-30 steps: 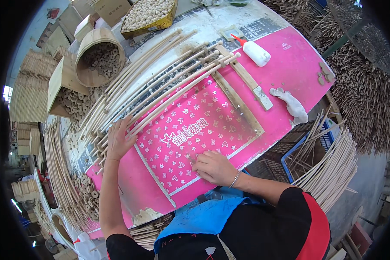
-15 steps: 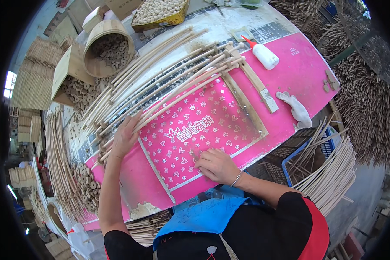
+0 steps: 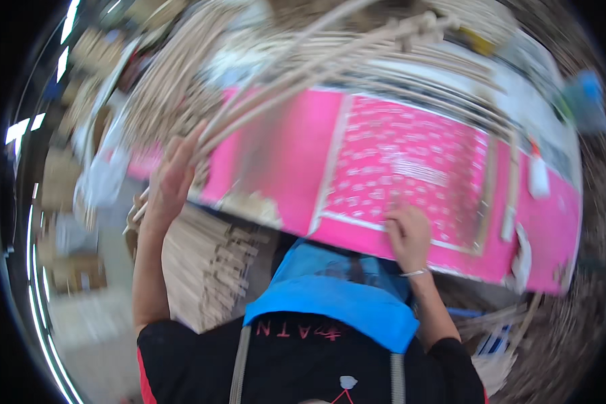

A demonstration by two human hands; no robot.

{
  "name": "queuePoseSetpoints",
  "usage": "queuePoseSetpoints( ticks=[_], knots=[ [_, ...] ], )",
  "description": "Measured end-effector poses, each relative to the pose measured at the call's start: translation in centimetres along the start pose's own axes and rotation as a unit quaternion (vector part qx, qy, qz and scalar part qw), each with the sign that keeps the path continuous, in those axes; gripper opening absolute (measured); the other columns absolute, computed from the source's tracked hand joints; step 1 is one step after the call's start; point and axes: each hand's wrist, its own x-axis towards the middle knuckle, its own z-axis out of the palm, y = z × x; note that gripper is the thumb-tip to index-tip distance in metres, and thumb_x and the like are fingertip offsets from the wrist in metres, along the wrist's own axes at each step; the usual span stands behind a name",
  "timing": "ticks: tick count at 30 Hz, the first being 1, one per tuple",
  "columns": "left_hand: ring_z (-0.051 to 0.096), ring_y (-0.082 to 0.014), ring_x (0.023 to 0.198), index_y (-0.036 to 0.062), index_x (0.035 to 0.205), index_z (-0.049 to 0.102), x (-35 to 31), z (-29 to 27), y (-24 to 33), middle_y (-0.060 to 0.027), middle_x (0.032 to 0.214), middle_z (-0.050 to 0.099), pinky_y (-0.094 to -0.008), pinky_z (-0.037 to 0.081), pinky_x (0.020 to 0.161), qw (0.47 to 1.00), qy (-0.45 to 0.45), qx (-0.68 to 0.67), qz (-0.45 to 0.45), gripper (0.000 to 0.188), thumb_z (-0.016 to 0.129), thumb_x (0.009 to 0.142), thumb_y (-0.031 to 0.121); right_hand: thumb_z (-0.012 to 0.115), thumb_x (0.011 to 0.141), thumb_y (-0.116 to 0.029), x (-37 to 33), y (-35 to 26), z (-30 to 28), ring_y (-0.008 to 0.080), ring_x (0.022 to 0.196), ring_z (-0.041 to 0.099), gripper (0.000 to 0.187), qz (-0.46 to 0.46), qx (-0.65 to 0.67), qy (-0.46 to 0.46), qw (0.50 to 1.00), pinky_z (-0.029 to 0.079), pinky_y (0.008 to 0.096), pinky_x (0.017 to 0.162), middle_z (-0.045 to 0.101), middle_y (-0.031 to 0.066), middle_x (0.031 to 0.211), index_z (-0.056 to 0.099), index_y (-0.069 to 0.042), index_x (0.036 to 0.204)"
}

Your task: Assembling a wooden rack by gluing wooden dowels into circular wooden connectors.

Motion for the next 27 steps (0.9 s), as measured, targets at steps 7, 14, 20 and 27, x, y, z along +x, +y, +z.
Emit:
queuePoseSetpoints(
  ticks=[7, 14, 20, 27],
  knots=[
    [0.055, -0.0292, 0.133, 0.005, 0.158, 0.044, -26.1, -7.2, -6.2, -0.0168, 0.143, 0.057, -0.0363, 0.04, 0.114, 0.926, 0.199, 0.007, -0.322, 0.053, 0.049, 0.105, 0.006, 0.065, 0.097, -0.002, -0.7, 1.2, 0.5, 0.023, 0.084, 0.059, 0.008, 0.015, 0.046, -0.012, 0.999, 0.046, 0.0347, 0.076, 0.063, 0.0103, 0.089, 0.07, 0.001, 0.103],
    [0.062, -0.0333, 0.128, 0.002, 0.158, 0.043, -45.0, 0.1, -13.6, -0.0219, 0.143, 0.062, -0.0389, 0.045, 0.11, 0.739, 0.317, 0.018, -0.595, 0.06, 0.049, 0.098, 0.005, 0.062, 0.101, -0.003, -1.0, 1.9, 0.9, 0.014, 0.081, 0.054, 0.011, 0.03, 0.032, -0.025, 0.999, 0.043, 0.0274, 0.07, 0.06, 0.0047, 0.091, 0.071, 0.001, 0.107],
    [0.054, -0.0112, 0.058, 0.009, 0.133, 0.059, -59.6, 9.7, -26.6, -0.0037, 0.086, 0.061, -0.0259, 0.041, 0.046, 0.671, 0.388, 0.019, -0.631, 0.045, 0.043, 0.093, -0.003, 0.061, 0.102, -0.002, -0.4, 1.7, 2.4, 0.0103, 0.078, 0.052, 0.012, 0.003, 0.038, -0.046, 0.998, 0.041, 0.0247, 0.067, 0.058, 0.0025, 0.091, 0.071, 0.001, 0.108],
    [0.062, -0.041, 0.128, -0.0001, 0.151, 0.049, -46.1, 15.3, -29.9, -0.0263, 0.138, 0.064, -0.0444, 0.048, 0.108, 0.598, 0.294, -0.074, -0.742, 0.055, 0.049, 0.096, 0.001, 0.06, 0.102, -0.002, -1.2, 2.1, 0.8, 0.008, 0.076, 0.049, 0.01, 0.018, -0.011, -0.013, 1.0, 0.039, 0.0241, 0.065, 0.057, 0.0007, 0.091, 0.069, 0.001, 0.105]
  ],
)
